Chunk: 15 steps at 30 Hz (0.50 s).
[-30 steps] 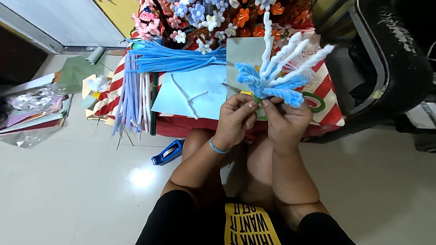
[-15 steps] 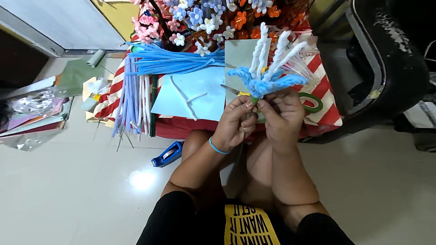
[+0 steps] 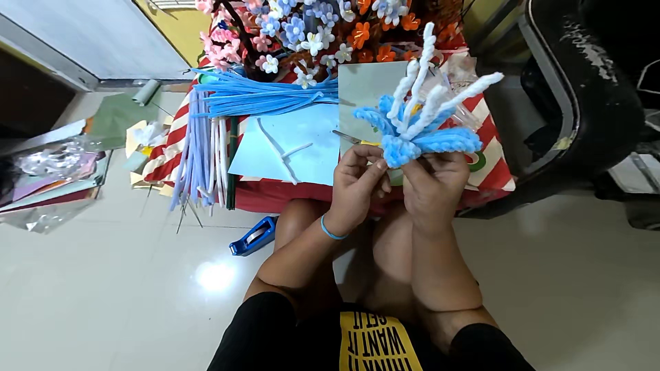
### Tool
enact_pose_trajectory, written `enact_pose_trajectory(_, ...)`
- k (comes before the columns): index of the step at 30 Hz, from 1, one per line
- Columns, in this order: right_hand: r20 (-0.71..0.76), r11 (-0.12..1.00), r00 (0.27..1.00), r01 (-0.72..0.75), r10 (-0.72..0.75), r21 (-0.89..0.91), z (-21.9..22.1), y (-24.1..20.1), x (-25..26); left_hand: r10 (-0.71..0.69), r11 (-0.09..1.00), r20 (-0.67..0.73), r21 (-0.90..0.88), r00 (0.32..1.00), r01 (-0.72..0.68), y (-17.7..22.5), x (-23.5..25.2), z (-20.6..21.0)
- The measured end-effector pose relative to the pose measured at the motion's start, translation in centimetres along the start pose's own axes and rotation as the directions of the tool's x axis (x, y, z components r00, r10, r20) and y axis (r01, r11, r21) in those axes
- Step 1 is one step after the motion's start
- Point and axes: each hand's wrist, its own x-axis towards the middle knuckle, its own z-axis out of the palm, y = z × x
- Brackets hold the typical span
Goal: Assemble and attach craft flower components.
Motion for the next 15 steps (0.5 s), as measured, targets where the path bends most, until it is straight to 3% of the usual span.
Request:
enact_pose_trajectory(6, -0.017, 0.999, 0.999, 0.034, -0.034, 0.024, 0.39, -0.23, -0.35, 0.318, 0.898, 0.124, 0.28, 0.94, -0.341, -0.3, -0.21, -0.12)
enact_pose_trajectory(15, 0.001, 0.998, 0.998, 0.06, -0.06, -0.011, 1.06, -0.36, -0.73, 0.285, 0.915, 0.041, 0.285, 0.958, -0.285, 0.27, -0.12, -0.19)
